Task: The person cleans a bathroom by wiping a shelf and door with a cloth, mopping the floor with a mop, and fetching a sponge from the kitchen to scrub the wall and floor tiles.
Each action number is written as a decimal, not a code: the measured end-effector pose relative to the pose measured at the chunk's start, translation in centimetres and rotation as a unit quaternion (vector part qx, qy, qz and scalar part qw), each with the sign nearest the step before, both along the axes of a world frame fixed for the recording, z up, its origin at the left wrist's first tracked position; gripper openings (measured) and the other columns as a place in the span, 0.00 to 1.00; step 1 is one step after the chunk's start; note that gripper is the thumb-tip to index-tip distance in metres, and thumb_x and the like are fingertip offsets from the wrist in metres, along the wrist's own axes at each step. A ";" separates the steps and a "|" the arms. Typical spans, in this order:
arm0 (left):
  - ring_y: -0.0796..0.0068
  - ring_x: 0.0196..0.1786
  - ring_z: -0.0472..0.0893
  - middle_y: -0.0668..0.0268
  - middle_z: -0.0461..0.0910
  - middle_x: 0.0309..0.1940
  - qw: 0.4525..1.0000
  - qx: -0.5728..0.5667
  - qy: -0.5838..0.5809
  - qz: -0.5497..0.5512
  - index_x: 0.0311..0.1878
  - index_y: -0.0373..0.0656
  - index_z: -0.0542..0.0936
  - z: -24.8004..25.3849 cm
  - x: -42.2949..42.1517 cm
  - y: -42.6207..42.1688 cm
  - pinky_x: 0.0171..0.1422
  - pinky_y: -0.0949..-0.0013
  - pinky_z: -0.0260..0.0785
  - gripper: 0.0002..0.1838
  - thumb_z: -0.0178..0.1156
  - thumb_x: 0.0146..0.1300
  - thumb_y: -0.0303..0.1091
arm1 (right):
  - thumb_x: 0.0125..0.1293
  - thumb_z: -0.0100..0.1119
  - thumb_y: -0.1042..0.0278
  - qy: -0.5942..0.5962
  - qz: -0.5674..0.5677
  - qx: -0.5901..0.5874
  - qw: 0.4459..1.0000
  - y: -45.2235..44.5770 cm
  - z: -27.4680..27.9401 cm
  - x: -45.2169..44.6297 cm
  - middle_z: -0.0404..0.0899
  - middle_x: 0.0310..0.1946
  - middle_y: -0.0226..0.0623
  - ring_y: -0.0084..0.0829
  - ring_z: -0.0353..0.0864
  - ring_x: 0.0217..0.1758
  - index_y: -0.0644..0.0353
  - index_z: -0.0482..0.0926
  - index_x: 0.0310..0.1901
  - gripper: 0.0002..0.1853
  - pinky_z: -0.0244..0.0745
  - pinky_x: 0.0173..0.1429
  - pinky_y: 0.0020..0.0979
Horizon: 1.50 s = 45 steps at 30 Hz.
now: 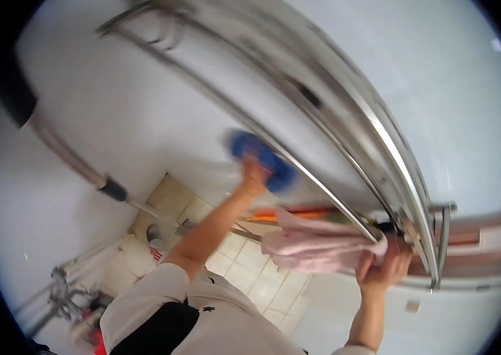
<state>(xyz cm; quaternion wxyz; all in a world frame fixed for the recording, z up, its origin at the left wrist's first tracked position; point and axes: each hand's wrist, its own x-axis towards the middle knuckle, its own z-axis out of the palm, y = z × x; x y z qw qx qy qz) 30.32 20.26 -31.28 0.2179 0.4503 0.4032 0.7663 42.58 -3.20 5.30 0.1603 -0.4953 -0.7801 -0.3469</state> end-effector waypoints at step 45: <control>0.42 0.65 0.71 0.51 0.69 0.66 0.724 -0.232 -0.420 -0.496 0.69 0.39 0.65 12.2 -24.3 -18.9 0.72 0.44 0.61 0.37 0.49 0.58 0.49 | 0.63 0.63 0.69 0.572 0.022 -0.628 0.527 -23.6 -12.7 -1.8 0.78 0.25 0.35 0.25 0.73 0.30 0.65 0.80 0.34 0.07 0.68 0.37 0.28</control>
